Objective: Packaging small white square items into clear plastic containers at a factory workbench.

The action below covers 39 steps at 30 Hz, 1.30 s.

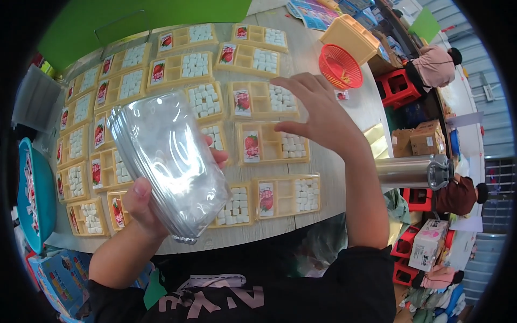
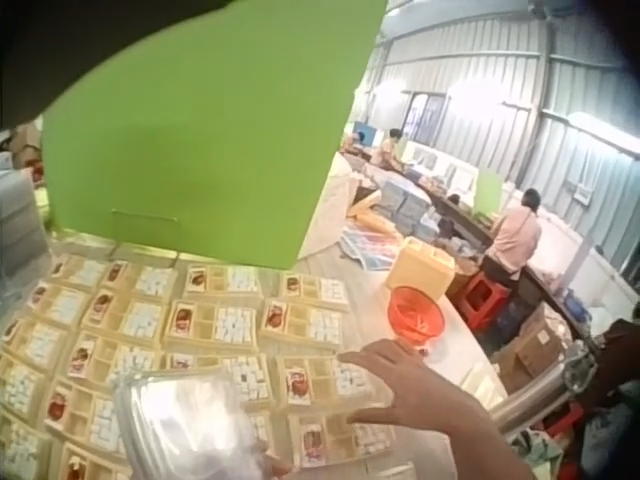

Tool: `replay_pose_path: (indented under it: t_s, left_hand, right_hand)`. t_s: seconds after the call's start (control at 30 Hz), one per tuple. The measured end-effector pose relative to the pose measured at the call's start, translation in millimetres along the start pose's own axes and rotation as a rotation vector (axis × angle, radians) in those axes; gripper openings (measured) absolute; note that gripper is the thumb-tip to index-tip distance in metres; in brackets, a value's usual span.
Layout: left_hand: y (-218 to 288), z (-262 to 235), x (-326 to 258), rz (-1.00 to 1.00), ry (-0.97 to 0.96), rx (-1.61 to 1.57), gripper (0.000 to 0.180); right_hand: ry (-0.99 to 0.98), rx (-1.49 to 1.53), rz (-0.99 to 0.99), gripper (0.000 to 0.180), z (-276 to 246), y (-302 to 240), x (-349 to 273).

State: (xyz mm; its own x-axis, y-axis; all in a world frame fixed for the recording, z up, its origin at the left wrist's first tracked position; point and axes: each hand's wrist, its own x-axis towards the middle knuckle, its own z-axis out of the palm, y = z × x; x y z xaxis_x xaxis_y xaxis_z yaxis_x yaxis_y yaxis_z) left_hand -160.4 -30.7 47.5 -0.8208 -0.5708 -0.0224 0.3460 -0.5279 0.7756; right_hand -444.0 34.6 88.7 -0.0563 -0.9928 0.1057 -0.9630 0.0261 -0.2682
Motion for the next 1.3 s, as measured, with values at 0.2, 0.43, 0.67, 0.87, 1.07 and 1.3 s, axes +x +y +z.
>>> replay_pose_path:
  t_s: [0.2, 0.43, 0.67, 0.87, 1.07, 1.3]
  left_hand:
    - [-2, -2, -3, 0.049, 0.045, -0.066, 0.091]
    - [-4, -4, -5, -0.093, -0.019, -0.044, 0.103]
    - [0, -2, -4, -0.082, -0.033, -0.002, 0.103]
    - [-4, 2, -4, -0.053, 0.007, -0.001, 0.103]
    - [-3, 1, -5, -0.064, -0.006, 0.039, 0.103]
    - [-5, 1, -3, -0.062, 0.000, 0.003, 0.103]
  right_hand:
    - [-0.109, -0.063, -0.050, 0.073, 20, 23, 21]
    - [-0.148, 0.011, 0.002, 0.068, 13, 26, 30]
    - [-0.094, 0.048, 0.095, 0.070, 0, 30, 23]
    - [-0.121, -0.009, 0.061, 0.067, 4, 32, 19]
    - [-0.025, -0.128, 0.052, 0.064, 7, 30, 20]
    - [0.094, -0.340, -0.092, 0.058, -1, 17, 13]
